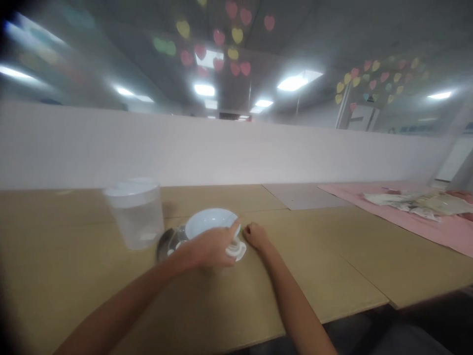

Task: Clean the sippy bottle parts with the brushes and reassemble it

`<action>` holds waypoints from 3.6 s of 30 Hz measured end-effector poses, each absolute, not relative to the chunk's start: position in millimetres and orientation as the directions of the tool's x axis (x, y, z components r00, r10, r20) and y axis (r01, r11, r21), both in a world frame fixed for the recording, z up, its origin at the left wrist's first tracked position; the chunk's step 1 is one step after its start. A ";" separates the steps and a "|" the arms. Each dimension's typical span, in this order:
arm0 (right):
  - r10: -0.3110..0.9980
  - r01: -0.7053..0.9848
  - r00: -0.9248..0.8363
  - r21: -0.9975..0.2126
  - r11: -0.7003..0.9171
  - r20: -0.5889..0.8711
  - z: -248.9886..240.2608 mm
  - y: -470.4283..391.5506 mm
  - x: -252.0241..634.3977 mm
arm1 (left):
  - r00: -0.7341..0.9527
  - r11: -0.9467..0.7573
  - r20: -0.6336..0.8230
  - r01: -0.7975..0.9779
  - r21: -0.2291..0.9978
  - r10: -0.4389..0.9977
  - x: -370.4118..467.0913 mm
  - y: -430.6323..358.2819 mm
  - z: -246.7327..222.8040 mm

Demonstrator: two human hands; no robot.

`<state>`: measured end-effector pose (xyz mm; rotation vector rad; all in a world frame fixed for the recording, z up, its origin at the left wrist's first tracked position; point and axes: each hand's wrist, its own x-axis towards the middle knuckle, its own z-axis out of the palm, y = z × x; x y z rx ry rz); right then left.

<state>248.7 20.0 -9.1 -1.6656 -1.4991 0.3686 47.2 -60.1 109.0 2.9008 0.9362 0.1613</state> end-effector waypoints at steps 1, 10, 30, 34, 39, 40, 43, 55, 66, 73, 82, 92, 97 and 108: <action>0.924 0.708 0.220 -0.703 0.070 0.314 -8.9 20.5 248.3 | 0.800 -0.800 0.050 0.593 0.092 0.598 43.3 -58.1 107.2; 0.908 0.877 0.191 -0.480 0.013 0.373 8.2 14.0 248.9 | 0.798 -0.817 0.176 0.563 0.124 0.577 13.0 -55.8 95.4; 0.961 0.852 -0.157 -0.523 0.014 -0.229 50.8 85.1 164.7 | 0.306 -0.325 0.203 0.944 0.064 0.930 -84.3 38.4 5.0; 0.975 0.831 -0.129 -0.556 0.008 -0.179 44.8 86.8 167.6 | 0.257 -0.273 0.202 0.960 0.056 0.945 -83.9 37.5 6.3; 0.992 0.723 -0.114 -0.689 0.052 -0.045 50.4 83.7 170.0 | 0.177 -0.191 0.256 0.981 0.029 0.950 -83.4 26.3 20.3; 0.994 0.691 -0.110 -0.720 0.066 -0.014 53.9 82.3 170.6 | 0.171 -0.187 0.278 0.982 0.032 0.945 -83.6 22.9 25.2; 0.993 0.601 -0.091 -0.791 0.114 0.074 69.5 74.3 171.8 | 0.122 -0.179 0.386 0.977 0.115 0.914 -82.9 11.0 42.8; 0.887 0.112 -0.238 -0.895 0.431 0.397 139.7 13.3 162.8 | 0.139 -0.491 0.481 0.047 0.870 0.866 -22.9 2.2 56.6; 0.803 0.123 -0.423 -0.851 0.511 0.421 155.2 -19.7 148.1 | 0.271 -0.592 0.541 0.162 0.790 0.796 -10.7 -1.7 13.6; 0.788 0.331 -0.412 -0.731 0.597 0.457 145.0 -14.9 139.5 | 0.198 -0.571 0.538 0.198 0.797 0.819 -10.4 -9.3 11.7; 0.736 0.468 -0.450 -0.568 0.677 0.506 145.9 -22.0 141.9 | 0.158 -0.615 0.596 0.283 0.736 0.787 -11.7 -17.0 16.1; 0.718 0.573 -0.446 -0.446 0.688 0.534 145.3 -30.2 132.3 | 0.168 -0.587 0.564 0.286 0.757 0.809 -10.4 -17.3 13.9; 0.731 0.613 -0.500 -0.406 0.678 0.465 142.0 -28.2 131.7 | 0.119 -0.553 0.546 0.309 0.774 0.829 -13.7 -11.4 14.4; 0.794 0.799 -0.490 -0.178 0.574 0.359 114.7 -14.4 104.8 | 0.152 -0.562 0.541 0.221 0.797 0.827 -19.0 -4.4 21.2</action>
